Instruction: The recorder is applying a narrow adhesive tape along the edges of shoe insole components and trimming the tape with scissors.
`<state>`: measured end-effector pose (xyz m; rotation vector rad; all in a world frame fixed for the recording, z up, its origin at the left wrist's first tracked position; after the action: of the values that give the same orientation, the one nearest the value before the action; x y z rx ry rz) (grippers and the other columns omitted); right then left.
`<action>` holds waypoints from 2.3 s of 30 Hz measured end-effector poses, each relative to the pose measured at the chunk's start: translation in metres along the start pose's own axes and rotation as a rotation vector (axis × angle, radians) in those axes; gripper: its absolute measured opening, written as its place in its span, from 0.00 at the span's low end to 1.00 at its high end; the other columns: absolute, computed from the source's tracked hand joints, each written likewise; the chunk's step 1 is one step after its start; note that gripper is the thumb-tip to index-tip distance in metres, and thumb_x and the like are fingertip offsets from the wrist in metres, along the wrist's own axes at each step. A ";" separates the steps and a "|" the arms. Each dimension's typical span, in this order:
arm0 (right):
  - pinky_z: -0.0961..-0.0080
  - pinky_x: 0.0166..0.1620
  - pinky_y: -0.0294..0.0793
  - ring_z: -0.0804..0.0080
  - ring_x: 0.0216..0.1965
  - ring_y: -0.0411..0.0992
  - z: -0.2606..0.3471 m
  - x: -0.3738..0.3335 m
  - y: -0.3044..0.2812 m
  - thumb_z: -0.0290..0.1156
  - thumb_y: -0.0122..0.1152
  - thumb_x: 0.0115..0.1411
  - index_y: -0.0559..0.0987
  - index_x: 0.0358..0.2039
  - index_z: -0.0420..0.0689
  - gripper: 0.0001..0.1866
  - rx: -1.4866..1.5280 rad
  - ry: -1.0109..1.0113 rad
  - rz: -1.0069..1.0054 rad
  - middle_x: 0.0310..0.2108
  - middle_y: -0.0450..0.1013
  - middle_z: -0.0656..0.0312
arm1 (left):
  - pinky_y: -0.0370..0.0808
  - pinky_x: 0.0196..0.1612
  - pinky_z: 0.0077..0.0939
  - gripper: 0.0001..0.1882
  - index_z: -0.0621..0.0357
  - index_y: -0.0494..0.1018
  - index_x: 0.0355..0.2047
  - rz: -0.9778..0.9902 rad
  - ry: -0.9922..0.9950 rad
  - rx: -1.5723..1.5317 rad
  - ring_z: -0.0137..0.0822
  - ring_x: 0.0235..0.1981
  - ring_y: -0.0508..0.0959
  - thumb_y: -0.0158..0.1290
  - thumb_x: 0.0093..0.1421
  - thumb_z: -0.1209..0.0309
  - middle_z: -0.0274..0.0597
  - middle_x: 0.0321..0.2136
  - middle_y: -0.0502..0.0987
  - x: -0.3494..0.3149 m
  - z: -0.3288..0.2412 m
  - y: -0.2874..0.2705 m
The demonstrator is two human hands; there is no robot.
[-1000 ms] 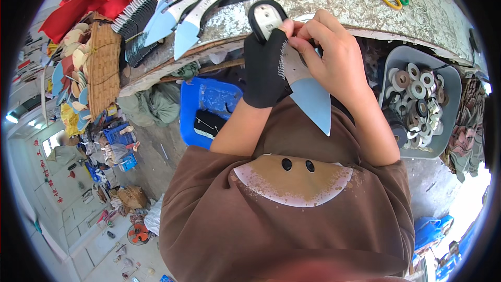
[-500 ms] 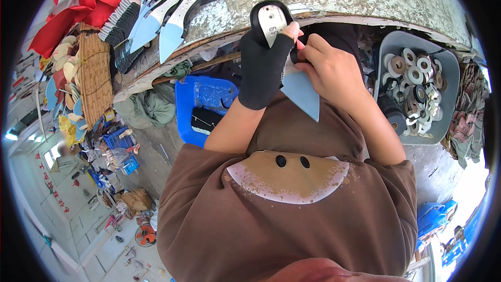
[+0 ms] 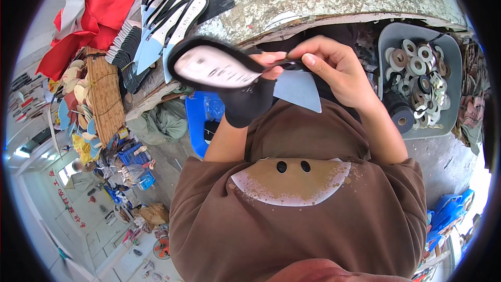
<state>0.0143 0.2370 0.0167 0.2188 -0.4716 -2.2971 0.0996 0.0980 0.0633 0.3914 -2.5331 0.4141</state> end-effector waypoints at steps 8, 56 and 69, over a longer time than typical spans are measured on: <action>0.77 0.26 0.64 0.76 0.20 0.62 0.023 -0.011 0.014 0.27 0.62 0.61 0.76 0.39 0.39 0.07 -0.609 -0.306 -0.150 0.20 0.67 0.62 | 0.78 0.43 0.28 0.19 0.63 0.71 0.49 -0.063 0.153 0.049 0.36 0.41 0.81 0.56 0.57 0.87 0.46 0.43 0.78 0.000 -0.009 0.009; 0.73 0.44 0.72 0.67 0.43 0.73 0.012 -0.013 -0.063 0.37 0.69 0.52 0.62 0.61 0.45 0.38 -0.591 0.085 -0.127 0.49 0.70 0.50 | 0.71 0.42 0.24 0.10 0.60 0.70 0.42 0.054 -0.378 -0.213 0.27 0.38 0.75 0.53 0.59 0.79 0.46 0.44 0.78 0.028 0.057 -0.032; 0.59 0.47 0.72 0.42 0.45 0.73 -0.027 -0.045 -0.026 0.41 0.67 0.50 0.58 0.60 0.44 0.41 -0.717 0.156 0.005 0.46 0.71 0.44 | 0.75 0.25 0.26 0.25 0.57 0.77 0.41 0.293 0.502 0.542 0.42 0.27 0.78 0.72 0.42 0.68 0.47 0.35 0.72 0.009 0.009 0.036</action>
<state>0.0363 0.2793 -0.0180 0.0356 0.4351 -2.2678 0.0755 0.1257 0.0535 0.0833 -1.9591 1.1625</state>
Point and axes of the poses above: each hand's wrist, its own x-axis towards the middle knuckle, its own y-axis out of the palm, z = x × y, the point moved 6 cm from there along x, towards the middle knuckle
